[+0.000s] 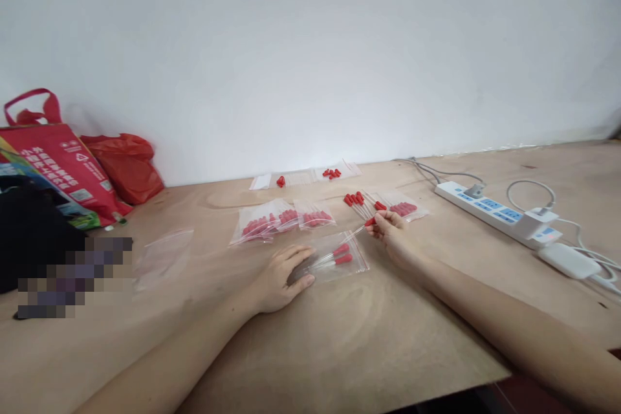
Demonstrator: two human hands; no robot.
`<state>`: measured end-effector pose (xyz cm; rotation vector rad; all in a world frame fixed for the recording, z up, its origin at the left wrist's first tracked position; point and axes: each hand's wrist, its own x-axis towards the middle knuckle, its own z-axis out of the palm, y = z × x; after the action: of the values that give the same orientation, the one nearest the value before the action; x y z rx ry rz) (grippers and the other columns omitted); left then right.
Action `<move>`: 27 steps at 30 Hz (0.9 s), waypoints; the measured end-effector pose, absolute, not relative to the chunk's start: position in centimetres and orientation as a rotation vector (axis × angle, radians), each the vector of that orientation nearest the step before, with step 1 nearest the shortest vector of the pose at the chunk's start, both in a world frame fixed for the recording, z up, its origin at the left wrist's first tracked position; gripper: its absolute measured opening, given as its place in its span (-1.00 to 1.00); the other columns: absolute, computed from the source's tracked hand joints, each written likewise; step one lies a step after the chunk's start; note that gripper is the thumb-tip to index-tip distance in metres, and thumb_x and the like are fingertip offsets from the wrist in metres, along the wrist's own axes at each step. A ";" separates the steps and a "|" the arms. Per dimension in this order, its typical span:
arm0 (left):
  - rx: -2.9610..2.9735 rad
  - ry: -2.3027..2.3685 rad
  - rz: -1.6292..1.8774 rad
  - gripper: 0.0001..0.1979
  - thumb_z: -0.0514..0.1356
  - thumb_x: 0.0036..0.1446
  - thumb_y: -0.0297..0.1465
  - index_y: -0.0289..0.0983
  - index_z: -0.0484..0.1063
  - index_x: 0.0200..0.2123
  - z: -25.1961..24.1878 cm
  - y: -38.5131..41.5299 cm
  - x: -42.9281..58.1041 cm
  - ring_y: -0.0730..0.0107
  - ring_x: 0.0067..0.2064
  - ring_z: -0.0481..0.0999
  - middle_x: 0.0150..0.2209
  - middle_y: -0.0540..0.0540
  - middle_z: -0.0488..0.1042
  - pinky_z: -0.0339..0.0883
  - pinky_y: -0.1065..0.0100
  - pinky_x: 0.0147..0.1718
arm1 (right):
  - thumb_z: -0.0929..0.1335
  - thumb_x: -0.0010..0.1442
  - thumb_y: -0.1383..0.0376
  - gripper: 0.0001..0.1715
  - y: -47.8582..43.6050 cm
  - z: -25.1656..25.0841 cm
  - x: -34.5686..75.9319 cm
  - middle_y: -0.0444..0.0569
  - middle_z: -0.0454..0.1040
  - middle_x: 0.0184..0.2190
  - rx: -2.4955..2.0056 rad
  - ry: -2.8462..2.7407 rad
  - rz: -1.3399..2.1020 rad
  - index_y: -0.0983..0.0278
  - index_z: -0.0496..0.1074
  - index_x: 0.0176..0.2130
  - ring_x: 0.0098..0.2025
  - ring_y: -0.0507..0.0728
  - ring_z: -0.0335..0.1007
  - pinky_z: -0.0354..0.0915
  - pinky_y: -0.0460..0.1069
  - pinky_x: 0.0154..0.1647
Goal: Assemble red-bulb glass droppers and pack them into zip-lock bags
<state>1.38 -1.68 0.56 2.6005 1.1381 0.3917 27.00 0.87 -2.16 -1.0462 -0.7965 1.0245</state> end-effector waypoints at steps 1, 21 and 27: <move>2.598 1.136 0.399 -0.56 0.03 0.10 -0.23 -0.20 0.18 0.05 0.6 -1.7 1.4 0.19 0.09 0.19 0.07 -0.11 0.24 0.09 0.13 0.04 | 0.36 -0.11 0.12 -0.68 1.1 -2.1 27.6 -0.17 0.36 -0.59 -1.060 -0.792 0.973 0.23 0.19 -0.43 -0.56 -0.01 0.31 0.28 -0.09 -0.52; 2.605 1.136 0.396 -0.52 0.02 0.10 -0.22 -0.20 0.11 0.09 0.5 -1.7 1.4 0.19 0.11 0.17 0.11 -0.11 0.19 0.08 0.14 0.05 | 0.39 -0.12 0.24 -0.74 0.5 -2.2 26.2 -0.15 0.39 -0.57 -0.977 -0.704 1.181 0.25 0.21 -0.47 -0.51 -0.01 0.36 0.32 -0.12 -0.48; 2.607 1.120 0.409 -0.52 0.02 0.11 -0.24 -0.20 0.08 0.10 0.2 -1.6 1.3 0.20 0.11 0.16 0.11 -0.12 0.18 0.07 0.14 0.06 | 0.41 -0.18 0.10 -0.61 -0.5 -1.4 25.1 -0.29 0.24 -0.78 -1.110 -1.062 1.353 0.28 0.25 -0.44 -0.80 -0.09 0.06 0.00 -0.17 -0.82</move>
<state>1.30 -1.58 0.19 2.6066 1.1205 0.4087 25.05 -0.53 -1.37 -1.1105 -1.0618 1.3534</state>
